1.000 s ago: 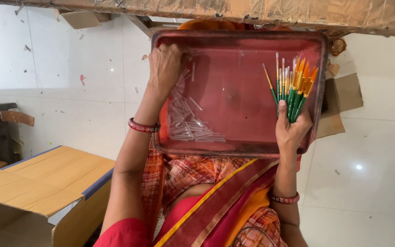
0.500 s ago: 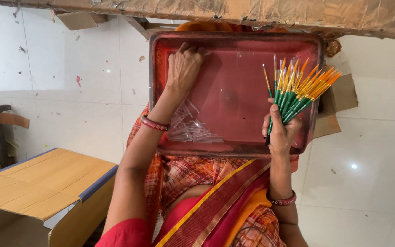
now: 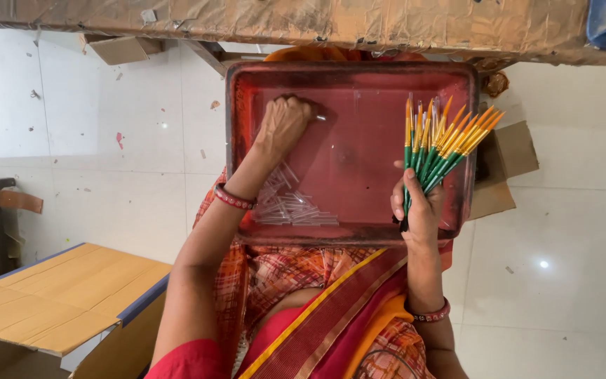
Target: The person sits with a red tray on their lap and repeatedly picks up small paintbrushes and clear plastic sleeves. They insert each brush into a sleeve and place the packaged brush into a blue crate on the table. The process is repeated for multiple brushes.
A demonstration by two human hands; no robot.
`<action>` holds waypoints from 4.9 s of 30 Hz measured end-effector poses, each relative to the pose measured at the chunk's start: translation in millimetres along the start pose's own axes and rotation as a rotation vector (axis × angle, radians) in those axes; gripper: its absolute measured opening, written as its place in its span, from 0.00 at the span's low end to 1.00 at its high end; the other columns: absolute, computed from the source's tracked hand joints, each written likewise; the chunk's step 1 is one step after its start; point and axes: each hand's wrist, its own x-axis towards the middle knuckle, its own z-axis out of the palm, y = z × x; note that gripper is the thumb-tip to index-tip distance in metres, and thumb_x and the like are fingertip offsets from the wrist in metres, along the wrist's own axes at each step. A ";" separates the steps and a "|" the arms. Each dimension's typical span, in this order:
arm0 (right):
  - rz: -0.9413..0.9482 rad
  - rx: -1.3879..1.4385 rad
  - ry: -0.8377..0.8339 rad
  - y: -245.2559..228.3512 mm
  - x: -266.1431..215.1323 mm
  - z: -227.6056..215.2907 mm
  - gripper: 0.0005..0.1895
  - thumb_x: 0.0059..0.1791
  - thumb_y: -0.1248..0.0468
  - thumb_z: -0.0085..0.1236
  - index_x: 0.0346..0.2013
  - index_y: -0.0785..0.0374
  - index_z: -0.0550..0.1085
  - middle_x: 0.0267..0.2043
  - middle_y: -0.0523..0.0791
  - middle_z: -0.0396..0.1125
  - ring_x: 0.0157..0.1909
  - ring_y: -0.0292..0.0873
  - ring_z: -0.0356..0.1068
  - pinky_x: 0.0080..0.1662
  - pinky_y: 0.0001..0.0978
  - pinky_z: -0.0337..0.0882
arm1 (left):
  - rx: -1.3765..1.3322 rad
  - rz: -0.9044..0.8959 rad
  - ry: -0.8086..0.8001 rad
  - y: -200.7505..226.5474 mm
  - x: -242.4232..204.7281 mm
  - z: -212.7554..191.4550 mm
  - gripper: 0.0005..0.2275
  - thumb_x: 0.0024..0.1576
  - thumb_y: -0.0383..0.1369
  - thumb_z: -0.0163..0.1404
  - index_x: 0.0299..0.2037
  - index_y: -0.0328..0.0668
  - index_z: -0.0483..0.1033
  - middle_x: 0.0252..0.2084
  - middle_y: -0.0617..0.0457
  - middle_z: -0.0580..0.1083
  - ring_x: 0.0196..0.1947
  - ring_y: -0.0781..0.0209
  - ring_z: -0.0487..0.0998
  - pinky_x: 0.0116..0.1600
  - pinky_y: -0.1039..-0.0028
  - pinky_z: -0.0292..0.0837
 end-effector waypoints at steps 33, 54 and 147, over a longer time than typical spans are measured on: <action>-0.685 -1.080 0.132 17.1 1.7 -37.1 0.14 0.64 0.61 0.60 0.44 0.71 0.74 0.36 0.48 0.68 0.33 0.39 0.69 0.36 0.32 0.67 | -0.950 0.128 0.064 89.0 -24.4 -75.2 0.12 0.63 0.30 0.58 0.50 0.30 0.71 0.35 0.43 0.82 0.36 0.47 0.83 0.39 0.61 0.80; -0.186 -0.188 -0.045 26.0 -18.4 -31.7 0.09 0.51 0.73 0.61 0.45 0.67 0.72 0.41 0.52 0.75 0.22 0.32 0.66 0.20 0.22 0.60 | -1.996 0.319 -0.121 76.5 -10.6 -121.7 0.12 0.72 0.33 0.40 0.59 0.34 0.69 0.54 0.43 0.79 0.54 0.55 0.83 0.58 0.63 0.84; -0.249 -0.178 -0.151 33.0 -12.4 -16.9 0.05 0.54 0.69 0.61 0.39 0.71 0.78 0.23 0.44 0.70 0.19 0.32 0.65 0.18 0.22 0.59 | -1.953 0.290 -0.114 56.3 -12.6 -127.7 0.14 0.71 0.37 0.39 0.62 0.40 0.66 0.54 0.45 0.79 0.52 0.54 0.84 0.57 0.63 0.86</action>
